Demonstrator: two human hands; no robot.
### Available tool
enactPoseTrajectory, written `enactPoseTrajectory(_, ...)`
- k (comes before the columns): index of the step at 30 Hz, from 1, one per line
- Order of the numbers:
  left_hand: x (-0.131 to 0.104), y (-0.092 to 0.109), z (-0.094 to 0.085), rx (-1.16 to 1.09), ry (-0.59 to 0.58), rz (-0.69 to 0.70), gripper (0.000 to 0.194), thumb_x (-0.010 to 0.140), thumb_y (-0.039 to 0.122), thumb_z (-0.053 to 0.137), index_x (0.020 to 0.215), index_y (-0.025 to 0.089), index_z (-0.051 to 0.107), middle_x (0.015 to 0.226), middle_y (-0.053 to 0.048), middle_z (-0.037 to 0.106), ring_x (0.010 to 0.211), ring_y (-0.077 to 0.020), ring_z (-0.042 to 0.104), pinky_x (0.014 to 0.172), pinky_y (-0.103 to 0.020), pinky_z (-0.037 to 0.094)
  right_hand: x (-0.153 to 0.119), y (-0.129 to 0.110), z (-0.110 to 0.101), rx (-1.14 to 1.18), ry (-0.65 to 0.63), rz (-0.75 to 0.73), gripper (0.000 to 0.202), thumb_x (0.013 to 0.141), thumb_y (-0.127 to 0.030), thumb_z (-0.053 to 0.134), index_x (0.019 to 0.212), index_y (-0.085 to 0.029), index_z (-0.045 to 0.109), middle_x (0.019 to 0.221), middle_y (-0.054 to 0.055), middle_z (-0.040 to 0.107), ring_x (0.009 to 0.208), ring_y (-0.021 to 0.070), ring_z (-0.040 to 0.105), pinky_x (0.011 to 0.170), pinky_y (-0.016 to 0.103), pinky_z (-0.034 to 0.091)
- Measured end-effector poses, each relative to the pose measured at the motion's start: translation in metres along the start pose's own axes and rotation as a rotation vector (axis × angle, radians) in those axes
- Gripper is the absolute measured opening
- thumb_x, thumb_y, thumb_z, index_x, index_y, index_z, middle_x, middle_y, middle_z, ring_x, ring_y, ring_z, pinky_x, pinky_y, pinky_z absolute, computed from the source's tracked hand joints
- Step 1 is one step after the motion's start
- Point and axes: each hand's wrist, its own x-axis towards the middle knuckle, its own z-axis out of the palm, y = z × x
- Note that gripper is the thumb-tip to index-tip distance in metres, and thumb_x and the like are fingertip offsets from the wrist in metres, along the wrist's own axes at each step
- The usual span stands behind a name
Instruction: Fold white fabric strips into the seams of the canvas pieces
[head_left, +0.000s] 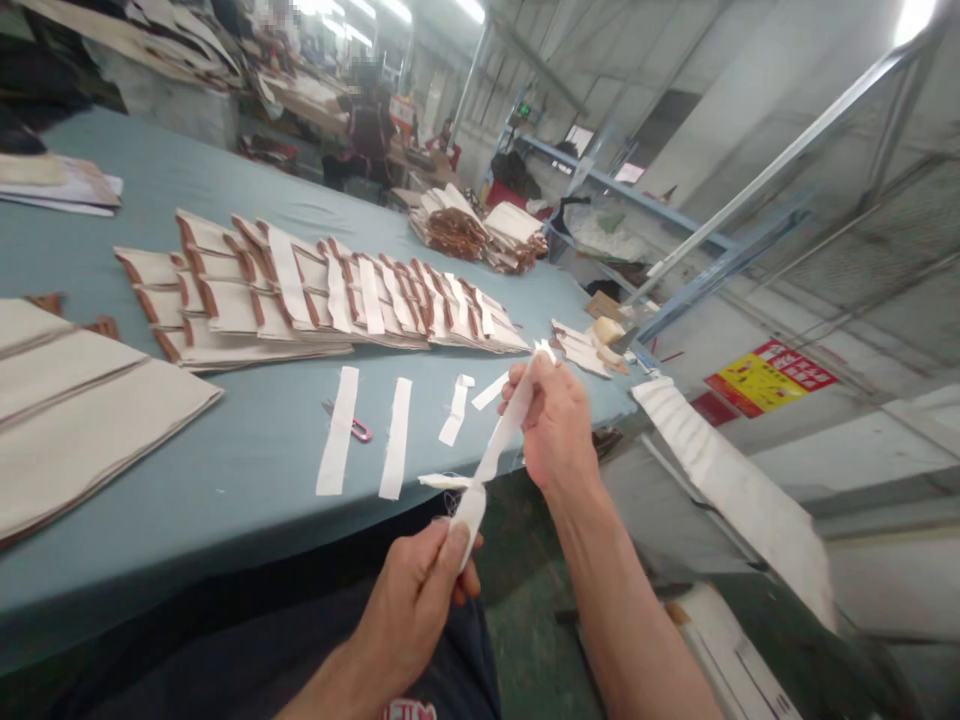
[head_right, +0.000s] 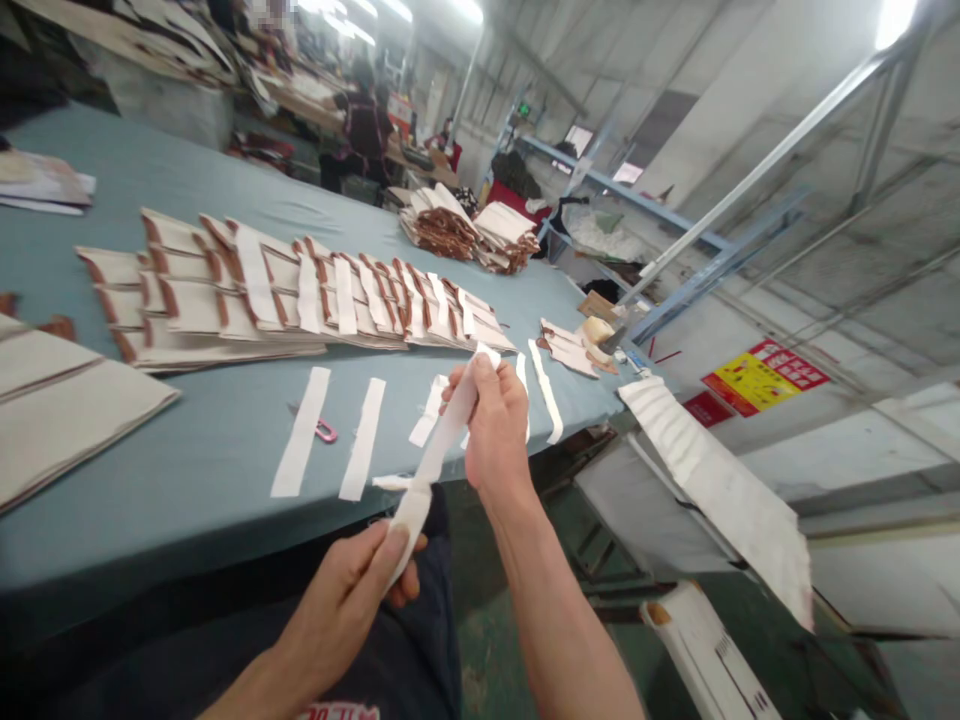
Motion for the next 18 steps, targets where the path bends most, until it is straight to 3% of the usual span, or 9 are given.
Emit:
enactPoseTrajectory(3,-0.004,-0.007,0.014,0.197,-0.073,0.14,0.058,0.111,0.048,0.028,0.07,0.021,0.059,0.058,-0.001,0.063,0.056,-0.016,0.064,0.063,-0.028,0.042,0.018,0.009,-0.017,-0.183,0.097,-0.043,0.051,0.087,-0.073,0.061,0.079,-0.023,0.054,0.068,-0.004,0.06,0.05,0.011,0.051,0.048,0.025,0.042)
enactPoseTrajectory(6,-0.004,-0.011,0.024,0.281,-0.103,0.31,0.052,0.112,0.04,0.025,0.074,0.023,0.056,0.059,0.0,0.063,0.054,-0.0153,0.063,0.059,-0.028,0.039,0.031,0.022,-0.038,-0.316,0.178,-0.113,0.046,0.088,-0.066,0.065,0.078,-0.023,0.055,0.063,-0.005,0.058,0.051,0.0117,0.047,0.05,0.027,0.038)
enactPoseTrajectory(8,0.0,-0.011,0.027,0.316,-0.099,0.354,0.048,0.112,0.038,0.027,0.076,0.024,0.054,0.065,-0.001,0.064,0.057,-0.0151,0.063,0.059,-0.028,0.039,0.037,0.032,-0.05,-0.394,0.226,-0.149,0.043,0.089,-0.063,0.068,0.079,-0.022,0.057,0.062,-0.005,0.057,0.053,0.0131,0.048,0.052,0.028,0.037)
enactPoseTrajectory(13,0.006,-0.027,0.039,0.352,0.013,0.375,0.05,0.112,0.041,0.026,0.077,0.024,0.057,0.065,-0.002,0.064,0.058,-0.0167,0.062,0.061,-0.029,0.04,0.058,0.058,-0.068,-0.498,0.334,-0.167,0.043,0.095,-0.062,0.061,0.081,-0.021,0.058,0.059,-0.006,0.052,0.054,0.0148,0.045,0.054,0.03,0.036)
enactPoseTrajectory(16,-0.006,-0.039,0.041,0.318,-0.012,0.307,0.051,0.112,0.045,0.032,0.077,0.024,0.063,0.063,-0.002,0.066,0.057,-0.0161,0.063,0.06,-0.027,0.044,0.078,0.072,-0.071,-0.525,0.367,-0.161,0.041,0.101,-0.055,0.06,0.084,-0.018,0.062,0.066,-0.003,0.058,0.058,0.0144,0.051,0.058,0.029,0.043)
enactPoseTrajectory(18,-0.02,-0.042,0.036,0.28,-0.014,0.223,0.048,0.111,0.048,0.039,0.08,0.025,0.069,0.066,-0.002,0.069,0.061,-0.0159,0.066,0.061,-0.024,0.048,0.093,0.078,-0.07,-0.541,0.371,-0.161,0.035,0.103,-0.049,0.063,0.096,-0.015,0.066,0.081,0.0,0.065,0.067,0.0145,0.06,0.064,0.03,0.052)
